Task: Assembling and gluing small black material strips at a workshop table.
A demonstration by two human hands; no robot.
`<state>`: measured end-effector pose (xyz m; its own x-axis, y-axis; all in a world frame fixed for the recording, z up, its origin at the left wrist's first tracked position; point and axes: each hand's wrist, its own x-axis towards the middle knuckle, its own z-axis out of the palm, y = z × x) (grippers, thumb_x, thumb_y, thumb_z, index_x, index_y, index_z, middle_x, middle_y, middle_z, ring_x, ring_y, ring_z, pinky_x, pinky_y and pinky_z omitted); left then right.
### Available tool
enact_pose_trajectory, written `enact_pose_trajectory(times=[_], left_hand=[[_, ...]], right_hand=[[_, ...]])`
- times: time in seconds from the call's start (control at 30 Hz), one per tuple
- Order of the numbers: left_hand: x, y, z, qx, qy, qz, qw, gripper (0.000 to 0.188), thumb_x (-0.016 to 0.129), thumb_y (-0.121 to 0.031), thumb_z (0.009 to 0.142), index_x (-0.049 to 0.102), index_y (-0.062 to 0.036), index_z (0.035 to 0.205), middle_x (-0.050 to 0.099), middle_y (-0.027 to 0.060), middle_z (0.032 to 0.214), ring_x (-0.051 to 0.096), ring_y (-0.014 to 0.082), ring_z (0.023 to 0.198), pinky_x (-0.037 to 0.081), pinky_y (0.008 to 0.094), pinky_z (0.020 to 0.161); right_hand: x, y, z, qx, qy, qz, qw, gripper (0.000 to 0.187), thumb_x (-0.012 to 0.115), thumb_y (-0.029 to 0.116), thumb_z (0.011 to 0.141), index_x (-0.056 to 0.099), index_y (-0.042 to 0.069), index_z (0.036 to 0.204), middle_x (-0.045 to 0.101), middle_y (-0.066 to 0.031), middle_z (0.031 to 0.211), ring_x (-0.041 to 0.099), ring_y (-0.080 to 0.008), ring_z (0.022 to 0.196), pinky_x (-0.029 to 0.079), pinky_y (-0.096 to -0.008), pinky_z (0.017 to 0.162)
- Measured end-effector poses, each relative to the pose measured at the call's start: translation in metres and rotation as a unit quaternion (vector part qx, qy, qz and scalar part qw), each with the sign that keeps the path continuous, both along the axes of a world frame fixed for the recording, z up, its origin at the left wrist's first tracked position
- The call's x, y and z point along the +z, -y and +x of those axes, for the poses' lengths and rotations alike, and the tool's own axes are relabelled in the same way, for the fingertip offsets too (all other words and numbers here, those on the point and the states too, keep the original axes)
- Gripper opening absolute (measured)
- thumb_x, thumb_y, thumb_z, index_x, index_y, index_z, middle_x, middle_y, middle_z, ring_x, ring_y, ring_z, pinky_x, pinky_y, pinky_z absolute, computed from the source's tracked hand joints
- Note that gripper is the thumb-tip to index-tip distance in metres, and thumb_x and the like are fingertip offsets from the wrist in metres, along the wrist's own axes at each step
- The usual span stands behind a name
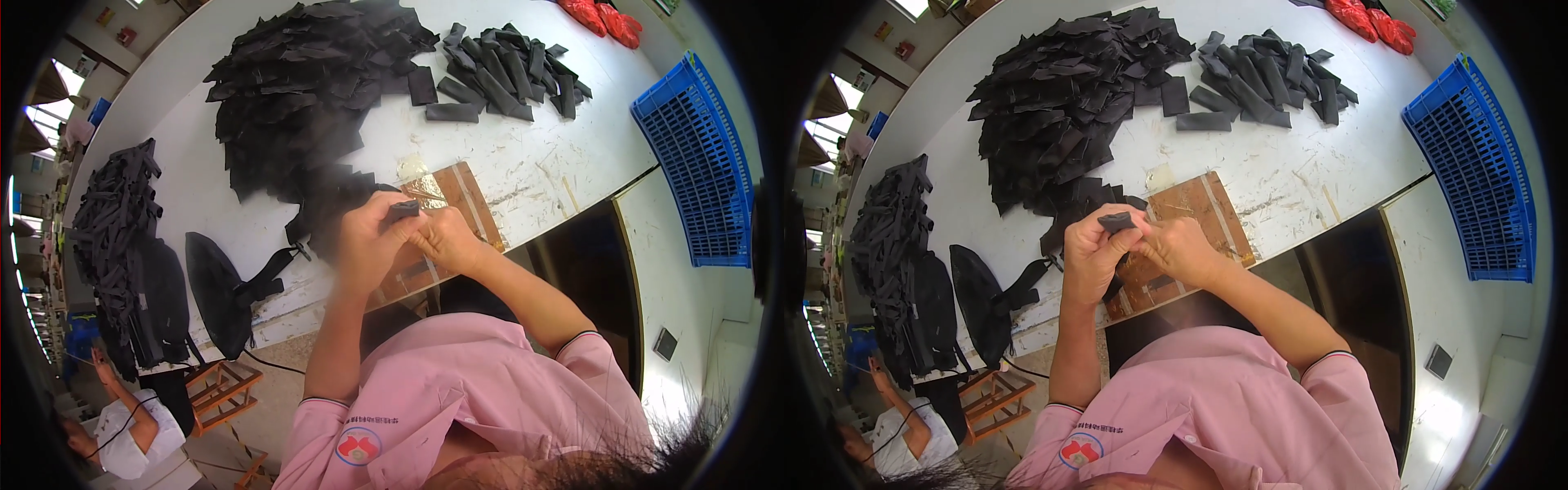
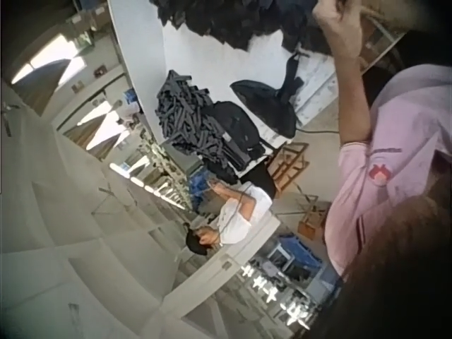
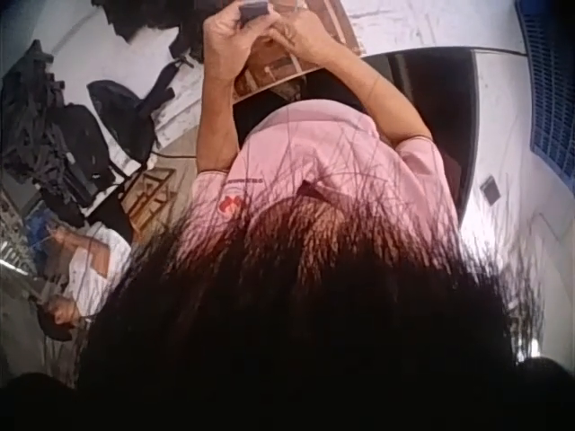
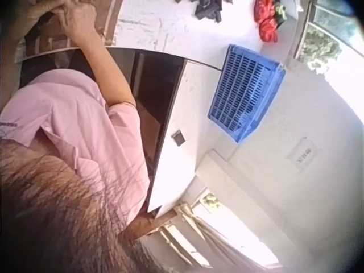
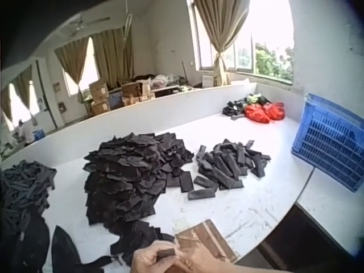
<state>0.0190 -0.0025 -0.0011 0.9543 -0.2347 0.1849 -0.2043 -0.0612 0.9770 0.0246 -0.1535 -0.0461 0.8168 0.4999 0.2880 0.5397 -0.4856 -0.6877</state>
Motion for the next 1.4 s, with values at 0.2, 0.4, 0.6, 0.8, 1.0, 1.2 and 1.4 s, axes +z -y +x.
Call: enact_pose_trajectory(times=[0.2,0.4,0.6,0.8,1.0,1.2,1.4], left_hand=[[0.017,0.006,-0.004,0.045,0.082,0.122,0.988,0.005,0.061,0.001,0.073,0.061,0.0019,0.079,0.059,0.0079,0.079,0.055,0.0169,0.080,0.044,0.0268,0.071],[0.008,0.008,-0.009,0.065,0.060,0.007,0.996,0.010,0.058,0.002,0.077,0.060,0.0031,0.088,0.061,0.0100,0.084,0.056,0.0159,0.081,0.046,0.0261,0.072],[0.011,0.001,-0.016,0.068,0.027,-0.187,0.980,0.017,0.053,-0.003,0.084,0.057,0.0061,0.098,0.062,0.0141,0.086,0.059,0.0132,0.075,0.047,0.0250,0.073],[0.027,0.008,-0.015,0.088,-0.010,-0.163,0.983,0.019,0.051,0.010,0.077,0.059,0.0054,0.093,0.060,0.0107,0.089,0.058,0.0138,0.079,0.049,0.0233,0.070],[0.034,-0.001,-0.010,0.044,0.017,-0.090,0.995,0.014,0.055,0.009,0.075,0.060,0.0055,0.088,0.060,0.0085,0.086,0.058,0.0136,0.078,0.050,0.0230,0.069],[0.031,0.000,-0.006,0.060,0.018,-0.021,0.998,0.012,0.056,0.007,0.075,0.060,0.0055,0.086,0.060,0.0085,0.082,0.059,0.0128,0.075,0.049,0.0223,0.065],[0.012,-0.005,-0.015,0.096,0.055,-0.212,0.971,0.013,0.051,0.004,0.079,0.059,0.0031,0.090,0.061,0.0136,0.089,0.059,0.0178,0.080,0.047,0.0281,0.074]], right_hand=[[-0.011,0.002,-0.003,0.013,0.000,0.098,0.995,0.022,0.052,0.025,0.083,0.055,0.005,0.075,0.054,-0.0131,0.063,0.054,-0.0321,0.058,0.041,-0.0404,0.050],[0.001,0.002,0.003,0.021,0.012,-0.003,1.000,0.029,0.049,0.031,0.084,0.053,0.005,0.073,0.055,-0.0135,0.063,0.054,-0.0326,0.060,0.041,-0.0414,0.052],[0.024,0.004,0.006,0.031,0.034,-0.013,0.999,0.033,0.049,0.033,0.084,0.051,0.005,0.069,0.053,-0.0140,0.060,0.054,-0.0335,0.060,0.040,-0.0415,0.051],[-0.006,0.002,0.006,0.014,-0.064,0.008,0.998,0.034,0.049,0.036,0.084,0.051,0.005,0.070,0.052,-0.0137,0.059,0.052,-0.0337,0.059,0.039,-0.0413,0.052],[0.019,0.002,0.008,0.004,0.039,-0.004,0.999,0.033,0.051,0.035,0.083,0.051,0.005,0.070,0.053,-0.0138,0.059,0.052,-0.0339,0.058,0.039,-0.0411,0.051],[-0.003,0.000,0.006,0.004,-0.024,0.009,1.000,0.032,0.052,0.033,0.082,0.051,0.004,0.070,0.052,-0.0141,0.060,0.053,-0.0332,0.059,0.040,-0.0410,0.051],[0.032,0.003,0.005,0.019,0.014,-0.055,0.998,0.026,0.053,0.027,0.083,0.053,0.004,0.074,0.052,-0.0128,0.064,0.053,-0.0323,0.059,0.040,-0.0395,0.050]])
